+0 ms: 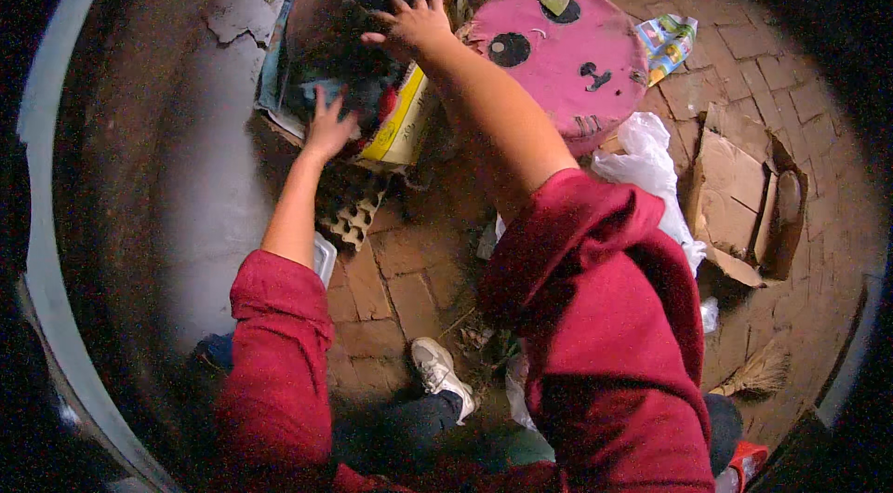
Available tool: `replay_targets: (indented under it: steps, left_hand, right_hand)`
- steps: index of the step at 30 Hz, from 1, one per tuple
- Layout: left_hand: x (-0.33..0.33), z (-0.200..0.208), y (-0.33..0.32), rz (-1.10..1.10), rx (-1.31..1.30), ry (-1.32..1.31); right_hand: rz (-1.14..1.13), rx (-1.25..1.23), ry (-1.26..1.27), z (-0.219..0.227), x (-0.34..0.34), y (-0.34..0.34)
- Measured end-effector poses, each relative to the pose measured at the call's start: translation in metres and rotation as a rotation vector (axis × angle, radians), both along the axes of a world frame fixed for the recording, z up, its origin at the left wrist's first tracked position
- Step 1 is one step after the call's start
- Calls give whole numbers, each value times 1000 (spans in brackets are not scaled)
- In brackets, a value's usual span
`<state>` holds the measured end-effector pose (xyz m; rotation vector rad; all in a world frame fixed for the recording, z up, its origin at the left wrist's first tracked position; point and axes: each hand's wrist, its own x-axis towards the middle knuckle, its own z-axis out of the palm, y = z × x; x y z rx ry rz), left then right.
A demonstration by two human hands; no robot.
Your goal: The person sits on a tiled floor and organizes various household items, including a red bag, a hand fan, a pink bucket, and plastic bags, into a cardboard box and other containers.
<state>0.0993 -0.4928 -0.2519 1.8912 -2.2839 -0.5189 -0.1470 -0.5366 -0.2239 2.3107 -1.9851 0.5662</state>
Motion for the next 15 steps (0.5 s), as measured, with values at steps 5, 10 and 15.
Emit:
replay_targets:
  steps: [5, 10, 15]
  left_hand:
    - [-14, -14, -11, 20, 181, -108]
    - [15, -38, -42, -13, 201, -116]
    - [-21, -50, -52, -37, 190, -165]
  right_hand:
    - [0, 149, 125, -31, 3, 3]
    - [48, 236, 170, -21, 14, -19]
    - [57, 224, 113, -35, -17, -27]
